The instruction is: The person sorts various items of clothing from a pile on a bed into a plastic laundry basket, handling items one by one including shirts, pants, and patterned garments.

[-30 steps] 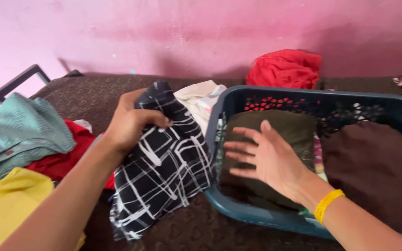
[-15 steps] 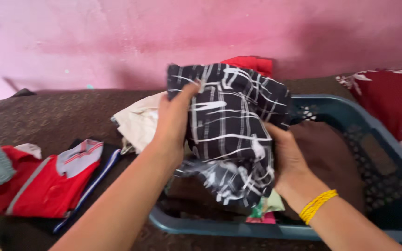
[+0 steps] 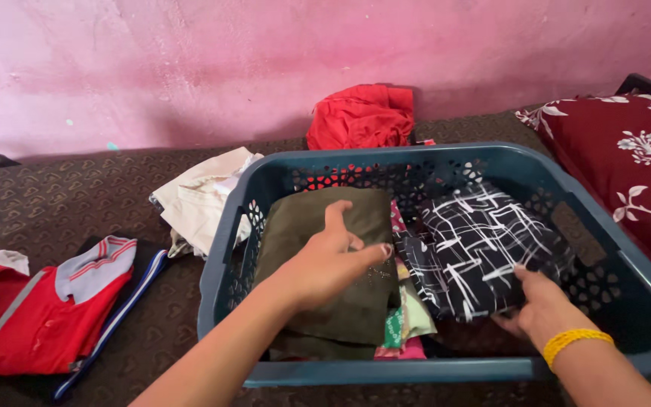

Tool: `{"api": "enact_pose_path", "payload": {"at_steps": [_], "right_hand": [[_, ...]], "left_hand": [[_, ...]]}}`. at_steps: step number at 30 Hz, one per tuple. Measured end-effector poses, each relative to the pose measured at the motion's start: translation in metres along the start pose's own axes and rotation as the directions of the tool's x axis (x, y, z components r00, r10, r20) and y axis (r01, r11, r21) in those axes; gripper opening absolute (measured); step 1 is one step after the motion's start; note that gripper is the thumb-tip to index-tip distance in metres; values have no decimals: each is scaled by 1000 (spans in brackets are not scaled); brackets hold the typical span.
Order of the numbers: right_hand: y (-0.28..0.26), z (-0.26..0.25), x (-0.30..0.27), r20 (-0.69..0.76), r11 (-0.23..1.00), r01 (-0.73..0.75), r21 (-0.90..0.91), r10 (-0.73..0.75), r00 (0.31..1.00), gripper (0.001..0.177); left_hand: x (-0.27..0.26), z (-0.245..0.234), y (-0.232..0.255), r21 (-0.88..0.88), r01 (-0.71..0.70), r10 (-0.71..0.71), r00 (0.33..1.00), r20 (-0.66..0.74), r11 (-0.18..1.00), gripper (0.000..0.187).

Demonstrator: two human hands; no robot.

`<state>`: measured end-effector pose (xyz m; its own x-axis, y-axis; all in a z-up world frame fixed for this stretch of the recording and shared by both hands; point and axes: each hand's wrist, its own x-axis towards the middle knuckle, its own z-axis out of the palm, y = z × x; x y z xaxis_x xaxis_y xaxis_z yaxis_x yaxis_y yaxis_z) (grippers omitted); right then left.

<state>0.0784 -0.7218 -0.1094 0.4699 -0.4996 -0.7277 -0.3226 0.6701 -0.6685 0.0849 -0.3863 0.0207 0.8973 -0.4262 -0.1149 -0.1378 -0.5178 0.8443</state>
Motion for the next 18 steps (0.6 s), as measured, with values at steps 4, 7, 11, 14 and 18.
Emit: {"api": "enact_pose_path", "payload": {"at_steps": [4,7,11,14,18], "right_hand": [[6,3,-4,-291,972,230,-47,-233,928,65],[20,9,-38,-296,473,559,-681,-876,381,63],[21,27,-95,215,-169,761,-626,-976,-40,55],[30,60,-135,351,-247,845,-475,-933,-75,55],[65,110,-190,491,-253,924,-285,-867,-86,51]], "left_hand": [[-7,-6,-12,57,34,-35,999,9,998,105],[-18,-17,-13,116,-103,111,992,-65,988,95],[-39,-44,-12,87,-119,137,961,-240,989,64],[-58,-69,-30,189,-194,253,894,-369,963,53],[-86,-94,-71,324,-85,237,853,-465,942,49]]}}
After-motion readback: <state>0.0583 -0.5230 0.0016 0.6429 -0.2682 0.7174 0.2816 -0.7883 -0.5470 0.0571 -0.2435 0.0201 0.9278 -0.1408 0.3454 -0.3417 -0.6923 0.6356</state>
